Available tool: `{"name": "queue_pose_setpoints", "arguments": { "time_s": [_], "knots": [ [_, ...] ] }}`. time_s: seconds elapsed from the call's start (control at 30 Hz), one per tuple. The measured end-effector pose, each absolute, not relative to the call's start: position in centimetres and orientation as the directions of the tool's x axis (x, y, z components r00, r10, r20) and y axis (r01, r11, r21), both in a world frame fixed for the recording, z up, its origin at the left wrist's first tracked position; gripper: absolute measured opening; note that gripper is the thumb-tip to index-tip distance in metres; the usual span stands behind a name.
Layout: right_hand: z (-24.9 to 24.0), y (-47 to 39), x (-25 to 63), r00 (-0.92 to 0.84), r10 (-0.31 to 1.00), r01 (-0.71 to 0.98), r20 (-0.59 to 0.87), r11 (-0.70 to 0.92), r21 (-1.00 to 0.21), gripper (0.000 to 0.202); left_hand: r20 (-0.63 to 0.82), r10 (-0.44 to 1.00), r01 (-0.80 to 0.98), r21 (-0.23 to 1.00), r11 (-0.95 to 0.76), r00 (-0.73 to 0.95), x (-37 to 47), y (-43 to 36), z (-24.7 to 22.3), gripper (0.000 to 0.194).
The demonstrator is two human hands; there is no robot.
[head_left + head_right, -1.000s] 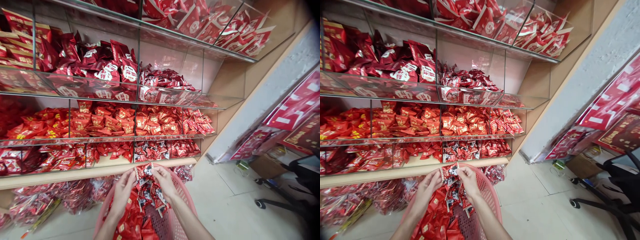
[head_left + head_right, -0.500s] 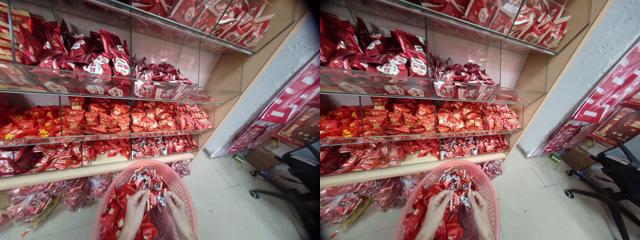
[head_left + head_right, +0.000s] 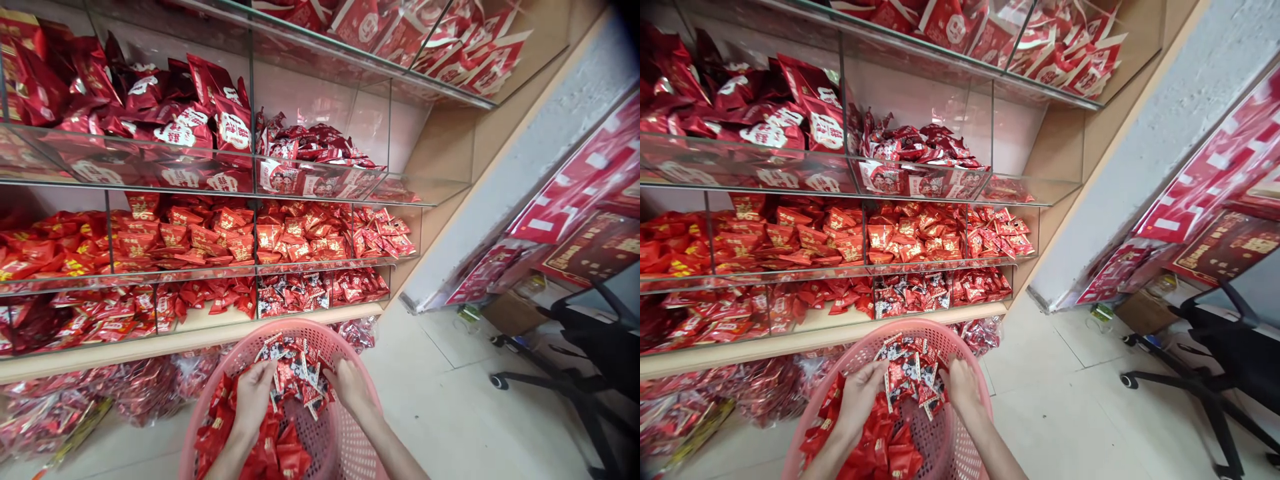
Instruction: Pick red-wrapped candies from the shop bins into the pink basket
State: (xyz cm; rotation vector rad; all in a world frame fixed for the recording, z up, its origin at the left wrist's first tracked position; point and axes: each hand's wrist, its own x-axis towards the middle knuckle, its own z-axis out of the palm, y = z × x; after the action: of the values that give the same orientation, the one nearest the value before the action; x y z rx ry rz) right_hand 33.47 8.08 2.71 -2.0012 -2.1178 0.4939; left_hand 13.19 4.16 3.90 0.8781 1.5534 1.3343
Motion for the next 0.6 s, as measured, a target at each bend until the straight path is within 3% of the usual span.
{"name": "queue_pose_setpoints", "arguments": {
  "time_s": [0.1,0.2,0.37,0.53,0.6],
  "knots": [
    [2.0,9.2,33.0,-0.102,0.987,0.975,-0.127,0.074,-0.212,0.016,-0.132,0.933,0.007,0.99,0.143,-0.335,13.0,5.5,4.5,0.042],
    [1.9,9.5,32.7,-0.111,0.985,0.984,-0.132,0.09,-0.151,0.021,-0.087,0.941,0.048,0.993,0.109,-0.327,13.1,6.2,4.9,0.043],
    [2.4,8.8,33.0,-0.128,0.988,0.983,-0.083,0.115,-0.146,0.023,-0.076,0.938,0.075,0.991,0.107,-0.337,13.0,6.3,4.4,0.045],
    [3.4,7.2,33.8,-0.13,0.986,0.969,-0.1,0.106,-0.222,0.031,-0.115,0.935,0.06,0.988,0.143,-0.335,12.7,6.1,3.9,0.045],
    [3.4,6.5,34.3,-0.172,0.98,0.973,-0.103,0.152,-0.175,0.03,-0.14,0.933,0.04,0.986,0.162,-0.332,12.7,5.9,3.8,0.045]
  ]
}}
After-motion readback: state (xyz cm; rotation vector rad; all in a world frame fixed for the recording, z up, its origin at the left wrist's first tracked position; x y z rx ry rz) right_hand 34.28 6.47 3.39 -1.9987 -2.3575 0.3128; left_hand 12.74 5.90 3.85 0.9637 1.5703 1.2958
